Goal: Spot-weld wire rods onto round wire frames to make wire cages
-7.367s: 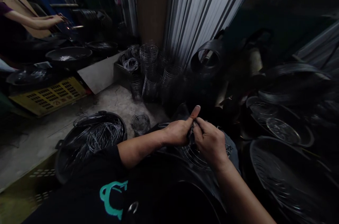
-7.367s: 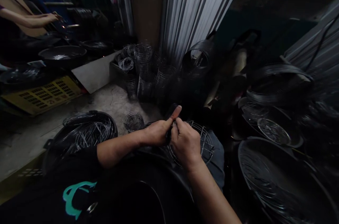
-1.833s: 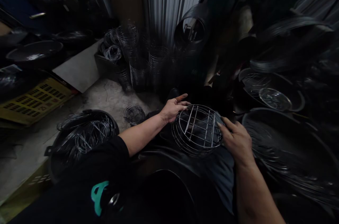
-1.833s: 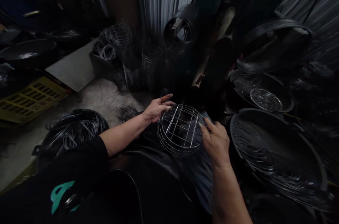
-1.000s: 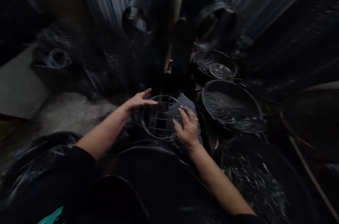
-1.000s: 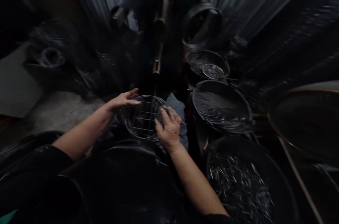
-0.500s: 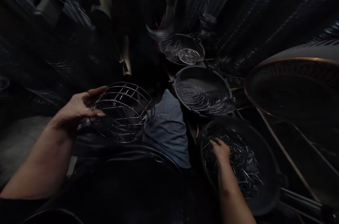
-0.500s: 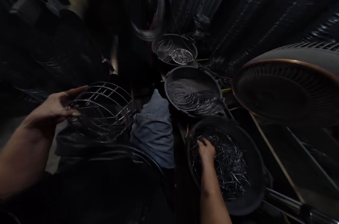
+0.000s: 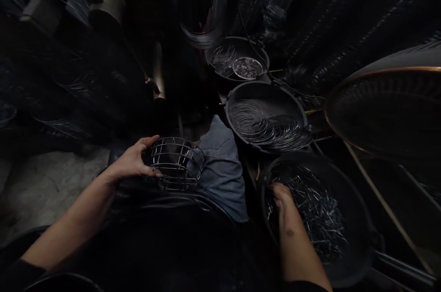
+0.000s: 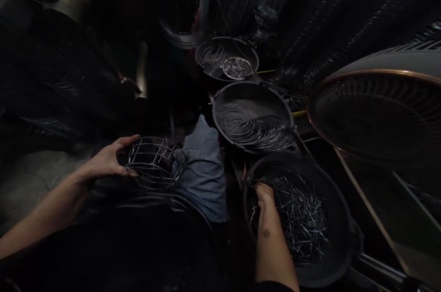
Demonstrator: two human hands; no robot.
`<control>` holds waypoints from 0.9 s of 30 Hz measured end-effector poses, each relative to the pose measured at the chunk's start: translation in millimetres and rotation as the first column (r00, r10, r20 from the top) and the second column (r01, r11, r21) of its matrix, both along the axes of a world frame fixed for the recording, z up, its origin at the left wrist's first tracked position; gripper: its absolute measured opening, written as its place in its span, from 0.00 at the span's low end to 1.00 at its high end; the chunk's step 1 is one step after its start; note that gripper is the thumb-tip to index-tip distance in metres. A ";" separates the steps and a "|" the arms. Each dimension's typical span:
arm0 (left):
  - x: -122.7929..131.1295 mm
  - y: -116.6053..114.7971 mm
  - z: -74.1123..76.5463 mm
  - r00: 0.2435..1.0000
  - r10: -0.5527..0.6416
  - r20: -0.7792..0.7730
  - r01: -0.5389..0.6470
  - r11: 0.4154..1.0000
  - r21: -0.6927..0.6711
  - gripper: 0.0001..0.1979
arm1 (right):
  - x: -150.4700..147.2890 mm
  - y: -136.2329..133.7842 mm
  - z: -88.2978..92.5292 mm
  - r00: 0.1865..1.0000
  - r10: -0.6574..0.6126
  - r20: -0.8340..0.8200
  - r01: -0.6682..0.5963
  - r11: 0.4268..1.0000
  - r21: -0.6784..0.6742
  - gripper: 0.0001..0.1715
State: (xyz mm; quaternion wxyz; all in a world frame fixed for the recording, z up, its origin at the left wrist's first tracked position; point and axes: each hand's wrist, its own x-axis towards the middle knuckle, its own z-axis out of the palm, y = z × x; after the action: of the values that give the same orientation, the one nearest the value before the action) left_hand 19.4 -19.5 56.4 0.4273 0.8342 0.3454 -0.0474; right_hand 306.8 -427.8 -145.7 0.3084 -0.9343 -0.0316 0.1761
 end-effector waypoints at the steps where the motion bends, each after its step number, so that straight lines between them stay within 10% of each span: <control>1: -2.0 0.8 -1.2 1.000 0.000 -0.008 0.000 1.000 -0.012 0.55 | 2.2 -6.2 2.8 0.994 -0.061 -0.091 0.062 0.998 0.009 0.13; 8: -6.9 1.7 -7.0 1.000 0.009 -0.030 -0.010 0.999 -0.047 0.55 | 5.7 -31.1 33.1 0.871 -0.200 -0.448 0.281 0.952 0.122 0.08; 16: -16.1 -0.5 -13.1 1.000 0.023 0.012 -0.022 0.998 -0.055 0.54 | -2.1 -37.3 53.6 0.910 0.117 -0.398 -0.172 0.980 -0.104 0.09; 21: -21.7 -1.2 -18.4 0.999 0.016 0.032 -0.015 0.999 -0.032 0.53 | -16.0 -23.4 55.4 0.803 0.380 -0.459 -0.559 0.748 -0.358 0.10; 27: -29.2 -5.9 -21.4 0.994 0.054 0.097 -0.045 0.994 -0.095 0.54 | -31.5 -7.5 53.2 0.729 0.423 -0.538 -0.681 0.529 -0.506 0.15</control>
State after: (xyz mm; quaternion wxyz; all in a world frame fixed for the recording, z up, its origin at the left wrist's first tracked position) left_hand -9.8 -25.5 35.0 0.4834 0.8059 0.3417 -0.0111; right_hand 275.3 -435.4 -92.5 -0.1257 -0.8703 -0.2097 0.4276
